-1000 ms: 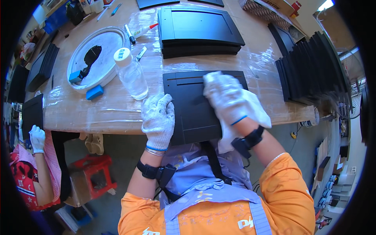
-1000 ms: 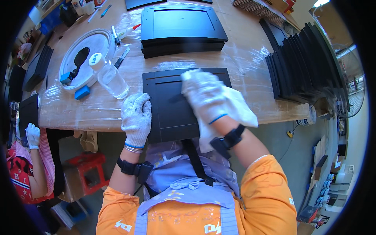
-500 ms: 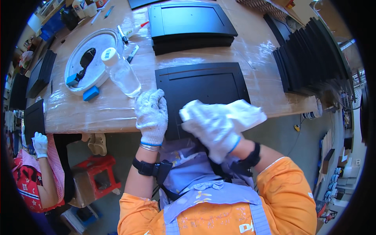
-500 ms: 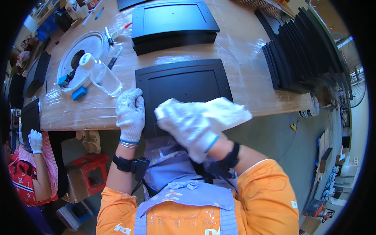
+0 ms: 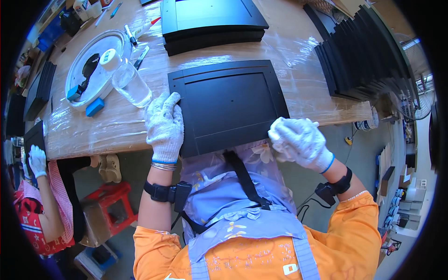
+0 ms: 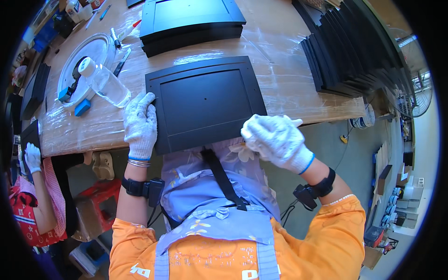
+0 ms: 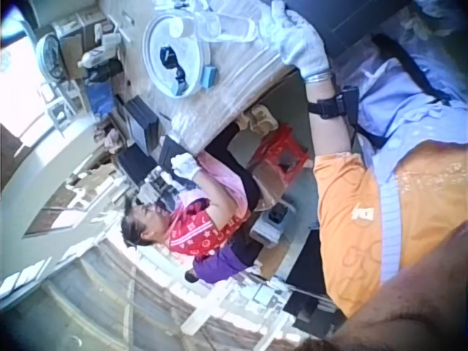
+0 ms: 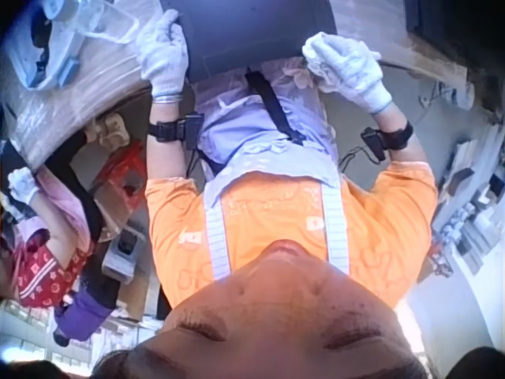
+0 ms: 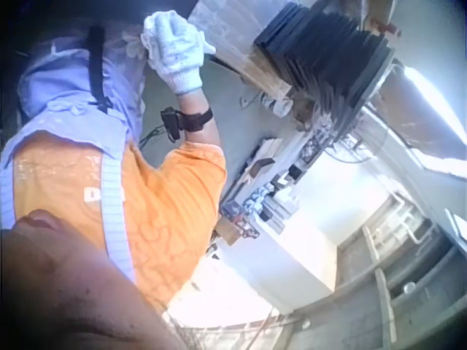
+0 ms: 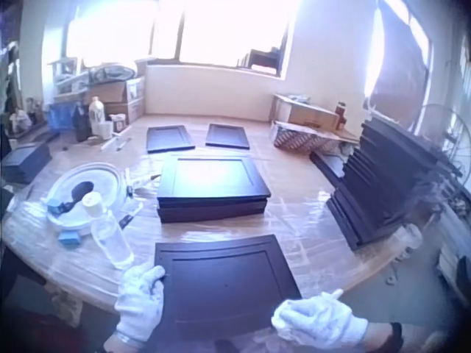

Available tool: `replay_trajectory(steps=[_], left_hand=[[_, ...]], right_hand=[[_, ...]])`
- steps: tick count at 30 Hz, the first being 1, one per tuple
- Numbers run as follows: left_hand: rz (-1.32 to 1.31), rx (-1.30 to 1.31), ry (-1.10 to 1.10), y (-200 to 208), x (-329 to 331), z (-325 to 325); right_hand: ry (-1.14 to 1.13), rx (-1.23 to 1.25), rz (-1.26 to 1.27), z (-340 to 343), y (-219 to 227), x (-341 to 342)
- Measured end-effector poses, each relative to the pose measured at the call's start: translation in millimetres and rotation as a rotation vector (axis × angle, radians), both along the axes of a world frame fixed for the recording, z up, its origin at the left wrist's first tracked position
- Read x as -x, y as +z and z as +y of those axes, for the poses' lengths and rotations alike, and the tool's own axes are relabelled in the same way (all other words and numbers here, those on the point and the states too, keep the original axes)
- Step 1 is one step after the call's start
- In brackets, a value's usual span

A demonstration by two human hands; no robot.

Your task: Wiping and cleaning black cabinet door panels with a cloth and a scraper.

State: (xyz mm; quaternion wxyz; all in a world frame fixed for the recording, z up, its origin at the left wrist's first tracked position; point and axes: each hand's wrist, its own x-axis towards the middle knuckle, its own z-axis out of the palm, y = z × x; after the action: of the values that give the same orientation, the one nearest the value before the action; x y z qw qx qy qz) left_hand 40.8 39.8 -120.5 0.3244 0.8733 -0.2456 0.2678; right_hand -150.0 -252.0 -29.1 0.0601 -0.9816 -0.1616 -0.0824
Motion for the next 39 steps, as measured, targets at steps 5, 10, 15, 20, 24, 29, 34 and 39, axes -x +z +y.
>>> replay_trajectory(steps=[5, 10, 15, 20, 24, 29, 34, 39], left_hand=[[0.008, -0.035, 0.01, 4.1, 0.7, -5.1], [0.008, -0.038, 0.006, 3.1, -0.4, -2.2], [-0.011, -0.033, 0.002, 7.9, 1.4, -4.1], [-0.001, -0.008, -0.002, 4.9, -0.3, -2.7], [-0.008, 0.007, 0.007, 6.1, 0.7, -3.6], [-0.012, -0.001, 0.008, 4.1, 0.1, -4.9], [-0.004, 0.01, 0.014, 5.1, 2.6, -2.1], [0.002, -0.001, 0.017, 5.1, 1.9, -4.0]], right_hand=[[0.114, 0.021, 0.197, 57.0, 1.6, -39.3], [0.14, 0.105, 0.282, 70.9, -1.8, -50.9], [0.081, 0.17, 0.331, 56.6, -1.5, -44.3], [0.123, 0.167, 0.375, 76.3, 3.0, -57.2], [0.101, 0.181, 0.371, 60.4, -1.2, -47.7], [0.174, 0.154, 0.36, 72.7, 1.8, -59.8], [0.035, 0.109, 0.345, 30.6, 16.2, -39.6], [-0.049, 0.088, 0.298, 35.7, 12.8, -38.9]])
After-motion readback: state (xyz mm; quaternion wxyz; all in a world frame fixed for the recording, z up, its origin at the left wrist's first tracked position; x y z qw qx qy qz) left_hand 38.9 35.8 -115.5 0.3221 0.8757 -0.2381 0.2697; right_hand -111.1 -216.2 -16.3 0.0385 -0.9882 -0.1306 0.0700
